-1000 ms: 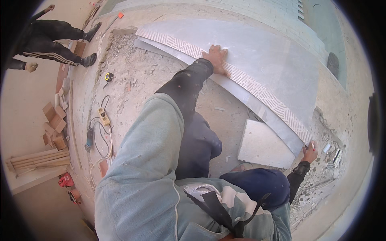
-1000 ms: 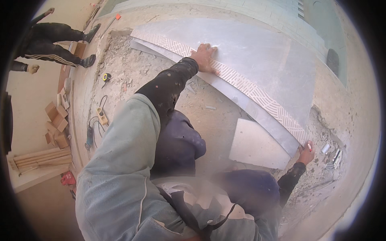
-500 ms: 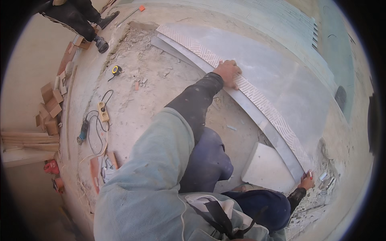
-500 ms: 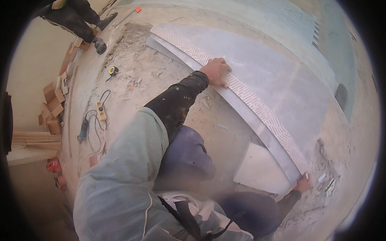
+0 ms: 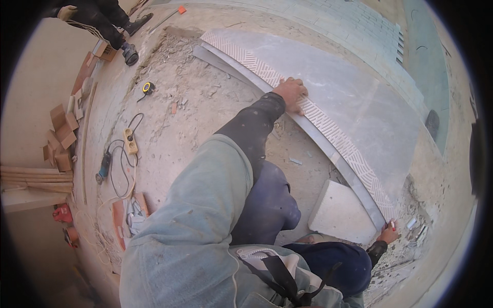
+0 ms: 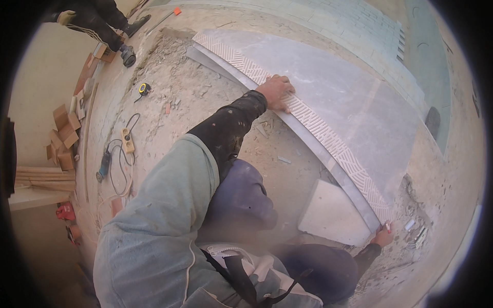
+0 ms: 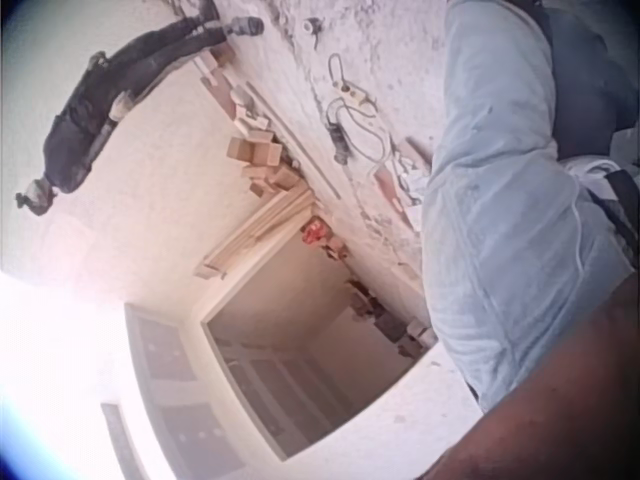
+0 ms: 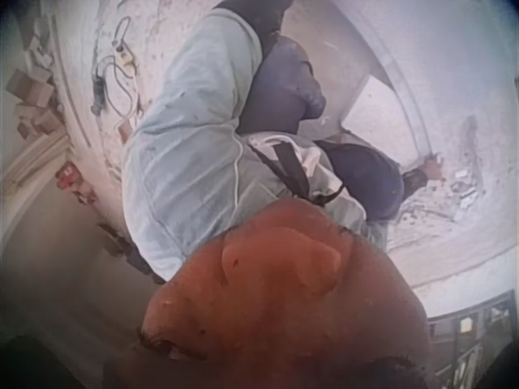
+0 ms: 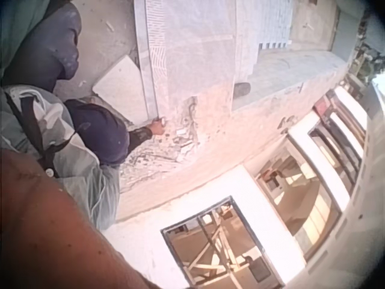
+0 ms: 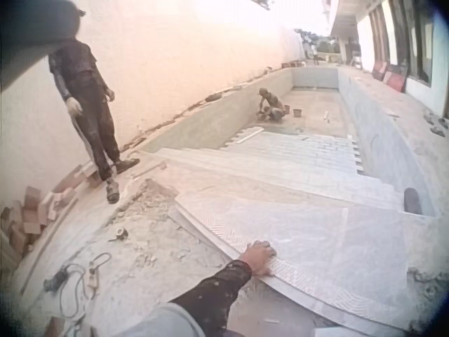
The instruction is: The person measures and marks a large tile with a tape measure and a pencil, carries a long decorative tile border from an interior room to the outdoor pool area, and then aligns and marks the border piece against the larger tile to prepare for cutting.
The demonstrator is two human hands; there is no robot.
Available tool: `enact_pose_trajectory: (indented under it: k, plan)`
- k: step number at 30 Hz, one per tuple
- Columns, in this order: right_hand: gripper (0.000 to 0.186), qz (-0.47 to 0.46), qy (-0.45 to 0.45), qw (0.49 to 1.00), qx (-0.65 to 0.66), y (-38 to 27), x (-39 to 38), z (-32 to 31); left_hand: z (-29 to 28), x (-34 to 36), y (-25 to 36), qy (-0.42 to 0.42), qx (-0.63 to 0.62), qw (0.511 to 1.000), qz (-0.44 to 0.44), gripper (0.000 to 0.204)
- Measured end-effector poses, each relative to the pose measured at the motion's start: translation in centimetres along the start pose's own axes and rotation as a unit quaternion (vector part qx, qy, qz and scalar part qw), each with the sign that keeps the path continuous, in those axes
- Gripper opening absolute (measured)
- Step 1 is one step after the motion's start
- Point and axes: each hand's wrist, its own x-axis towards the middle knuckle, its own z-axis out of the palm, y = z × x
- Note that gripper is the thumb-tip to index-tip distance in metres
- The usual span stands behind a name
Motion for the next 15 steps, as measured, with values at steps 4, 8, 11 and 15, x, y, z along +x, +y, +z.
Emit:
enact_pose_trajectory:
  k: [4, 8, 11, 15]
  plan:
    - [0.05, 0.001, 0.005, 1.0, -0.024, -0.15, -0.2, 0.06, 0.0, 0.05, 0.23, -0.019, 0.007, 1.0, -0.015, 0.063]
    - [0.049, 0.013, -0.004, 1.0, -0.021, -0.58, -0.42, 0.13, 0.07, 0.0, 0.37, -0.013, 0.014, 1.0, -0.017, 0.063]
    - [0.049, 0.02, -0.005, 1.0, -0.008, -0.66, -0.4, 0.2, 0.08, -0.05, 0.33, -0.013, 0.004, 1.0, -0.013, 0.064]
    - [0.051, 0.02, -0.01, 1.0, -0.002, -0.27, -0.1, 0.08, -0.08, -0.16, 0.35, -0.014, 0.003, 1.0, -0.014, 0.064]
